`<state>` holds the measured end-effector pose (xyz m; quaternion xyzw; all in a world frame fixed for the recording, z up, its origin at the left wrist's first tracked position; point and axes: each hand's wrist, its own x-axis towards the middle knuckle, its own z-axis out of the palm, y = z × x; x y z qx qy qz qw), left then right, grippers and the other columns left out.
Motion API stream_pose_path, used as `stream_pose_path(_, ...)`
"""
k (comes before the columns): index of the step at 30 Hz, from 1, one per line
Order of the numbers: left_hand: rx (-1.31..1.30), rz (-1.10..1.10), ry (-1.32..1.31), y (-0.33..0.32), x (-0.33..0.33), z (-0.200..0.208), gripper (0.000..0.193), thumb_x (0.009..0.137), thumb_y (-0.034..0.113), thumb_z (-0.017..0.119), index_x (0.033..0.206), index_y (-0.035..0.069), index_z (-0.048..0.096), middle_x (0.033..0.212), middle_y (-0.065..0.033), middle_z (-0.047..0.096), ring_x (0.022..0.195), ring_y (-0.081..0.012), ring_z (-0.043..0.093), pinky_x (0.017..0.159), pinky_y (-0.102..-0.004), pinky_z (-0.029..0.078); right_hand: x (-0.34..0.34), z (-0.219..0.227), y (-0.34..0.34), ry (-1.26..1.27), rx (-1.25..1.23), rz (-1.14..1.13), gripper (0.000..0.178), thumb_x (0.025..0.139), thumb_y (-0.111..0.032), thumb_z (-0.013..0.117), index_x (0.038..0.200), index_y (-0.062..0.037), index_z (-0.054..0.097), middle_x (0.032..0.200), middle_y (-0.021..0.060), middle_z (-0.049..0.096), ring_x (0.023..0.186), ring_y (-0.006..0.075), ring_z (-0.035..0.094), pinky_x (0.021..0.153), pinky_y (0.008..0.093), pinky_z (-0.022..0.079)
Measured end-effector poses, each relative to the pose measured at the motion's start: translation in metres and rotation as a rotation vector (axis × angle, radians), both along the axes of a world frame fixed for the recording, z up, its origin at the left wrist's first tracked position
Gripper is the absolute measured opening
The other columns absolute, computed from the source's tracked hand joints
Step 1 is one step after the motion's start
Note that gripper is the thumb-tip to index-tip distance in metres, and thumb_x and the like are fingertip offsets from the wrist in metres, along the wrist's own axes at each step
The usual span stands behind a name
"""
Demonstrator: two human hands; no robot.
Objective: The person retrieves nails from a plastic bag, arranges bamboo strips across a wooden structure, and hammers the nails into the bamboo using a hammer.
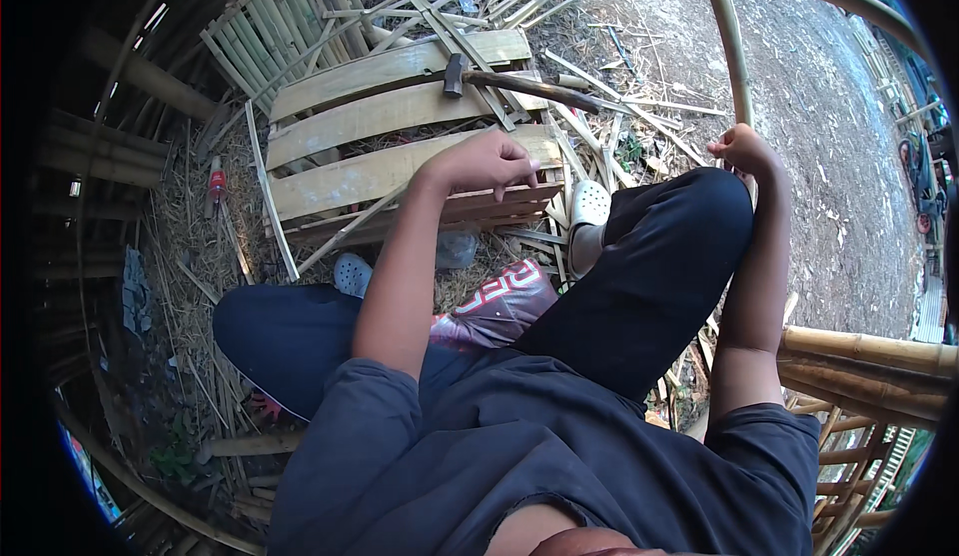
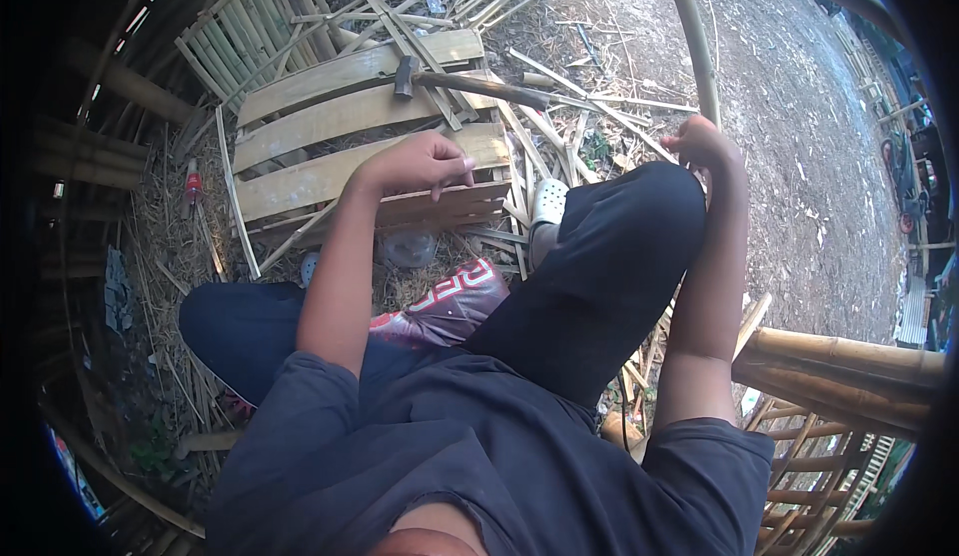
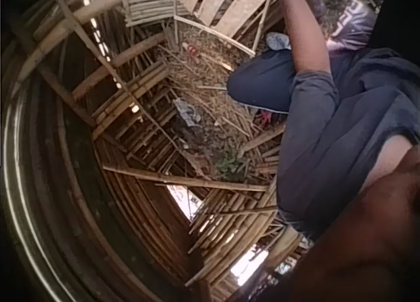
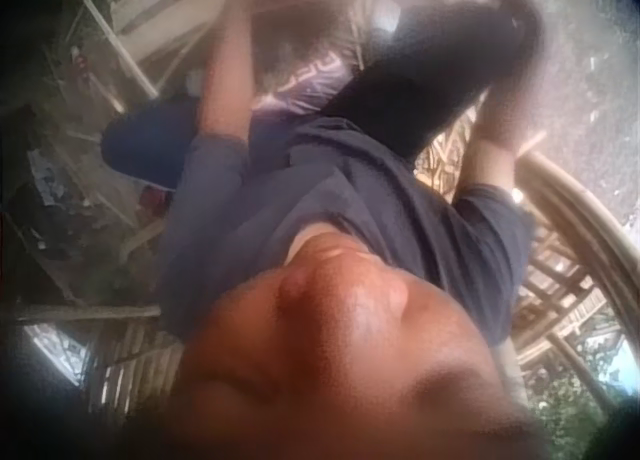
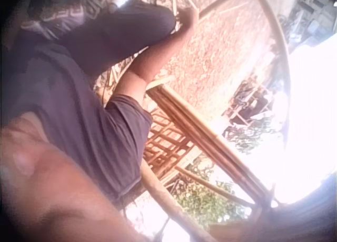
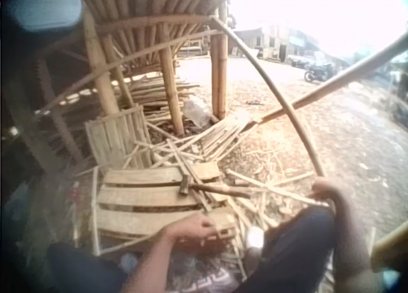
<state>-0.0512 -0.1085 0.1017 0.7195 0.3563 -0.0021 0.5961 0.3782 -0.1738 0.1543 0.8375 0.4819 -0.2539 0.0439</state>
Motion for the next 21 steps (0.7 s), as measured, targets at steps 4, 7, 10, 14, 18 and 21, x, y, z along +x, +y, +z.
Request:
stream_pose_path(4, 0.606, 0.454, -0.085, 0.035, -0.023, -0.033, 0.031, 0.086, 0.027, 0.078, 0.108, 0.006, 0.072, 0.097, -0.0092, 0.071, 0.092, -0.0213, 0.069, 0.086, -0.0353, 0.055, -0.090, 0.078, 0.044, -0.042, 0.070, 0.312, 0.043, 0.097, -0.038, 0.070, 0.086, 0.0032, 0.070, 0.062, 0.0082, 0.065, 0.052, 0.0154, 0.063, 0.046, 0.0334, 0.048)
stream_pose_path(7, 1.021, 0.360, -0.142, 0.037, -0.036, -0.062, 0.045, 0.081, 0.027, 0.082, 0.119, 0.009, 0.066, 0.115, -0.0116, 0.067, 0.110, -0.0298, 0.065, 0.099, -0.0411, 0.050, -0.156, 0.057, 0.079, -0.168, 0.200, 0.574, 0.054, 0.093, -0.046, 0.071, 0.075, 0.0049, 0.070, 0.062, 0.0188, 0.067, 0.057, 0.0288, 0.067, 0.059, 0.0430, 0.055)
stream_pose_path(10, 0.956, 0.310, -0.176, 0.034, -0.042, -0.089, 0.047, 0.084, 0.024, 0.080, 0.125, 0.007, 0.062, 0.126, -0.0137, 0.063, 0.122, -0.0341, 0.059, 0.106, -0.0435, 0.046, -0.193, -0.017, 0.116, -0.129, 0.416, 0.621, 0.059, 0.092, -0.048, 0.070, 0.114, 0.0056, 0.059, 0.108, 0.0285, 0.070, 0.101, 0.0421, 0.069, 0.089, 0.0478, 0.055)
stream_pose_path(14, 0.954, 0.320, -0.174, 0.034, -0.038, -0.098, 0.040, 0.086, 0.018, 0.076, 0.122, 0.006, 0.064, 0.124, -0.0144, 0.064, 0.119, -0.0358, 0.060, 0.104, -0.0445, 0.046, -0.199, -0.076, 0.147, -0.163, 0.302, 0.643, 0.051, 0.089, -0.050, 0.072, 0.107, -0.0017, 0.070, 0.100, 0.0178, 0.074, 0.097, 0.0340, 0.072, 0.082, 0.0450, 0.057)
stream_pose_path(18, 0.929, 0.312, -0.160, 0.036, -0.038, -0.102, 0.037, 0.088, 0.017, 0.073, 0.122, 0.007, 0.065, 0.121, -0.0127, 0.064, 0.119, -0.0340, 0.059, 0.102, -0.0445, 0.045, -0.200, -0.094, 0.157, -0.072, 0.197, 0.689, 0.038, 0.089, -0.046, 0.073, 0.100, -0.0093, 0.077, 0.090, 0.0128, 0.075, 0.083, 0.0311, 0.074, 0.071, 0.0435, 0.058)
stream_pose_path(21, 0.915, 0.295, -0.133, 0.036, -0.036, -0.102, 0.034, 0.090, 0.017, 0.071, 0.123, 0.010, 0.066, 0.120, -0.0098, 0.064, 0.117, -0.0315, 0.058, 0.100, -0.0436, 0.043, -0.208, -0.077, 0.156, -0.071, 0.237, 0.698, 0.034, 0.094, -0.039, 0.069, 0.098, -0.0063, 0.076, 0.089, 0.0158, 0.074, 0.082, 0.0330, 0.073, 0.068, 0.0422, 0.057)
